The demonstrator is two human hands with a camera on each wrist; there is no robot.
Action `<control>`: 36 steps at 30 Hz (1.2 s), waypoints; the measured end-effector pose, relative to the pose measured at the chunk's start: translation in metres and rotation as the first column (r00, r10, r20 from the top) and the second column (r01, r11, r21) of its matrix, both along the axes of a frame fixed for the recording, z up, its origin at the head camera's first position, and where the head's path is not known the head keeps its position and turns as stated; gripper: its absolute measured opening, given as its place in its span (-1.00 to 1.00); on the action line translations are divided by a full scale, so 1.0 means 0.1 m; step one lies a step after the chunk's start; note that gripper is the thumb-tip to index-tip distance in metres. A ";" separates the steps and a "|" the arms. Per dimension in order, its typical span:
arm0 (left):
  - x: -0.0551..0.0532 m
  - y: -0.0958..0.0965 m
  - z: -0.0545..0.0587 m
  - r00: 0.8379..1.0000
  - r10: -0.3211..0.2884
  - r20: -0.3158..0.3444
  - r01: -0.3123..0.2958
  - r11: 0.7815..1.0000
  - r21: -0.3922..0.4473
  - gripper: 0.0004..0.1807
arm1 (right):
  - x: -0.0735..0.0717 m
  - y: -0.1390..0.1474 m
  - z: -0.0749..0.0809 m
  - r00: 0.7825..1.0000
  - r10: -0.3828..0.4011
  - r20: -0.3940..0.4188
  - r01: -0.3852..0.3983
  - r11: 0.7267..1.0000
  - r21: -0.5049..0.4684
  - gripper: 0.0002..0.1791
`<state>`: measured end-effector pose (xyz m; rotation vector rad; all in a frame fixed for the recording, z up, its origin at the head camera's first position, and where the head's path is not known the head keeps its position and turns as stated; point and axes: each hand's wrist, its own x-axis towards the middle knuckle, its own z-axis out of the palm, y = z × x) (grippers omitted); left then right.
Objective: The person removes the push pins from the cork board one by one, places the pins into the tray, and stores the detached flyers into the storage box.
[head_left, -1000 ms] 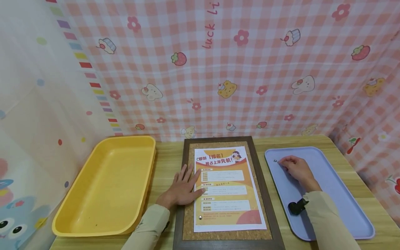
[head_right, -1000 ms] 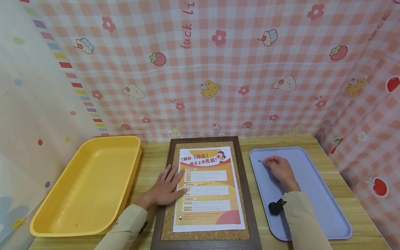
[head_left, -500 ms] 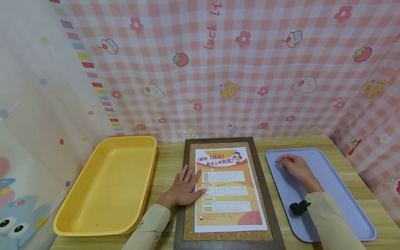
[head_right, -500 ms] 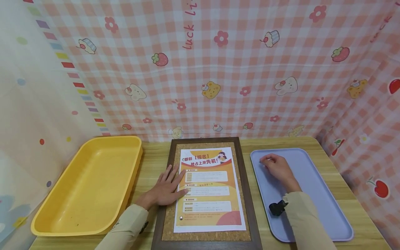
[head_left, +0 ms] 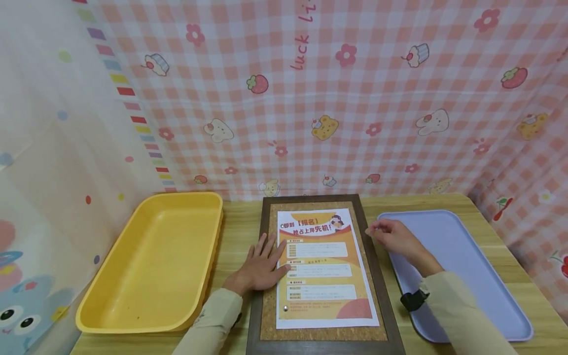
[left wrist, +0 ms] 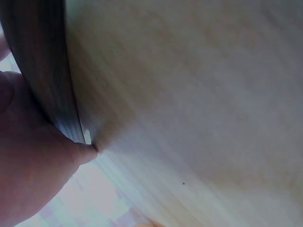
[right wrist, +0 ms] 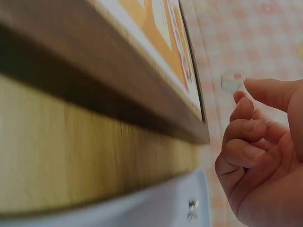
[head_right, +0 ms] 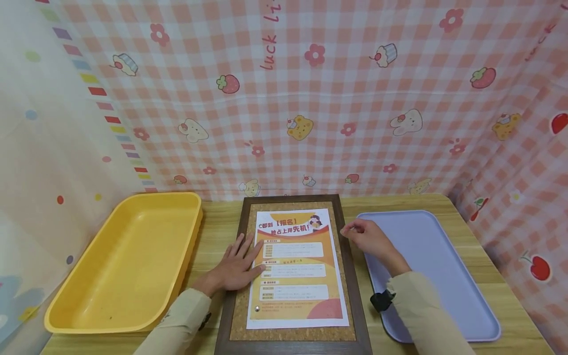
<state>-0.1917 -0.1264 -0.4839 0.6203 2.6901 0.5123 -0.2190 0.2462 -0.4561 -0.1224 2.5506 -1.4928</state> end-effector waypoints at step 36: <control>-0.09 -0.05 -0.09 0.999 0.029 -0.015 -0.029 0.999 0.030 -0.16 | 0.47 -1.19 0.03 0.797 0.601 0.050 -0.597 0.798 -0.084 -0.92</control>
